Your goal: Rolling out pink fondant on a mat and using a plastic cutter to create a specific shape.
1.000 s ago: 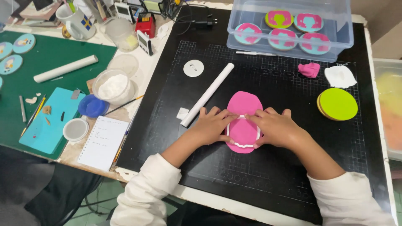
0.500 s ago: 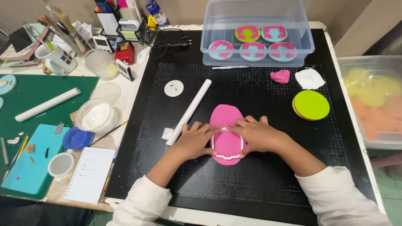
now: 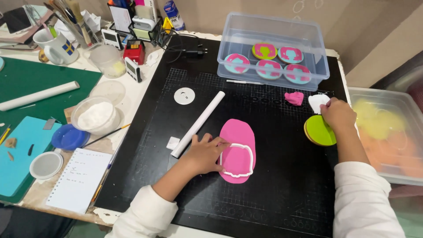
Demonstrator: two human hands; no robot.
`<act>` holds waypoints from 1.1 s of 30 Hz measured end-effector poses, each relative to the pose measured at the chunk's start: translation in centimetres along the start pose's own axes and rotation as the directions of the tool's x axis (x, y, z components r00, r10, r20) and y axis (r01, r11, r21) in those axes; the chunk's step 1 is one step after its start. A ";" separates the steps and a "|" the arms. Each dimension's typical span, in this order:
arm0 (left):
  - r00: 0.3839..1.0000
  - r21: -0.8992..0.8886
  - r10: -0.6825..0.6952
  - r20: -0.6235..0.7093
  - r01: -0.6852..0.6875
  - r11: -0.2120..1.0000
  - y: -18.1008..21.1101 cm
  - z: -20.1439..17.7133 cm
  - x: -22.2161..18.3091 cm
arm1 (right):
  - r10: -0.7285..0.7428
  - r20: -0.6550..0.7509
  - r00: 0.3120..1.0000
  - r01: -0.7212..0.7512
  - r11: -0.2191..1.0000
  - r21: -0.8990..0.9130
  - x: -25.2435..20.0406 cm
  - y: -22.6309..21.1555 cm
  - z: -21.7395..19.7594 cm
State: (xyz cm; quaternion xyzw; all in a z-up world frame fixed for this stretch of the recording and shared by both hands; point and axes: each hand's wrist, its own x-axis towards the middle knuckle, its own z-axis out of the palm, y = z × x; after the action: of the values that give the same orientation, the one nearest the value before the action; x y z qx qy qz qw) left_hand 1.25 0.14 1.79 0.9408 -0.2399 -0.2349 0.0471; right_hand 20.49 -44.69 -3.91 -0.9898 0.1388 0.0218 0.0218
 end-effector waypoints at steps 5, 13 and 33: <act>0.999 -0.033 0.033 -0.021 -0.034 0.999 -0.4 0.4 0.0 | -0.002 0.048 0.999 0.000 0.999 0.035 -0.3 -0.1 -1.2; 0.997 -0.111 0.073 -0.036 -0.077 0.991 -0.8 0.1 -0.5 | -0.007 0.071 0.997 0.012 0.997 -0.073 -0.3 -1.8 -2.5; 0.994 -0.263 0.093 -0.061 -0.106 0.959 -0.7 -1.4 -2.1 | -0.360 0.144 0.922 0.334 0.926 0.177 -23.6 -9.2 -3.1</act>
State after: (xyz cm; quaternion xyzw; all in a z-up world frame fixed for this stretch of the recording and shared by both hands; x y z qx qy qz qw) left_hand 0.56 1.72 3.78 0.9180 -0.2521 -0.2399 0.1904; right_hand 0.52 -29.52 0.65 -0.9886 -0.0405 0.0934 0.1109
